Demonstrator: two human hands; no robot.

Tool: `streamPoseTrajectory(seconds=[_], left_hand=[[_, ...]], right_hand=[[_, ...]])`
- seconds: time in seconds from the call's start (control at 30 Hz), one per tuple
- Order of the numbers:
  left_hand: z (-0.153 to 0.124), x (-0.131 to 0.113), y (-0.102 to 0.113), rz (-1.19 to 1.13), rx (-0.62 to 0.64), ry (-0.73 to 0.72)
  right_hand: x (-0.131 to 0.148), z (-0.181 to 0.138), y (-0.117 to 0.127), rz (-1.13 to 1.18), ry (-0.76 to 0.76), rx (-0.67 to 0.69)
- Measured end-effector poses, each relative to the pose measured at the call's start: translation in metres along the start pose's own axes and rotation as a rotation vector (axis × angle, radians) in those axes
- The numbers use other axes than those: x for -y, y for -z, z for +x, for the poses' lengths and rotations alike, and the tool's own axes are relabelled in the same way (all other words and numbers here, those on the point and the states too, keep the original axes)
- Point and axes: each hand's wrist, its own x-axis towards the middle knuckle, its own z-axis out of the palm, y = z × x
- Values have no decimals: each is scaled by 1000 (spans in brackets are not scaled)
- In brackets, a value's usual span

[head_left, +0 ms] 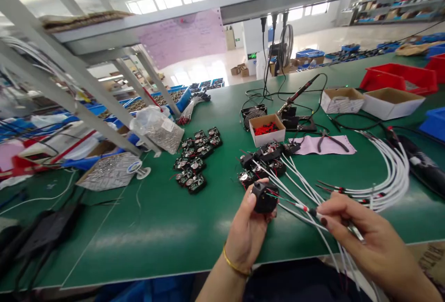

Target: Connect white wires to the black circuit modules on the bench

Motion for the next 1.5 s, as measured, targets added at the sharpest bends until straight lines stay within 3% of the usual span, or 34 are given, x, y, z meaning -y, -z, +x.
streamPoseTrajectory(seconds=[0.37,0.7,0.87,1.0,1.3,1.5], left_hand=[[-4,-1,0,52,13,-38],[-4,-1,2,115,-5,-58],[-7,-2,4,184,-8,-82],[-9,-1,9,257,-20,-105],[-13,0,18,706,-102,-265],[-12,-2,20,741,-140,-259]], right_hand=[[11,-12,-8,64,-307,81],[4,-8,-2,14,-235,154],[2,-9,-5,-15,-311,98],[-1,-9,-5,13,-256,86],[10,2,-7,9,-183,140],[13,4,-7,116,-245,195]])
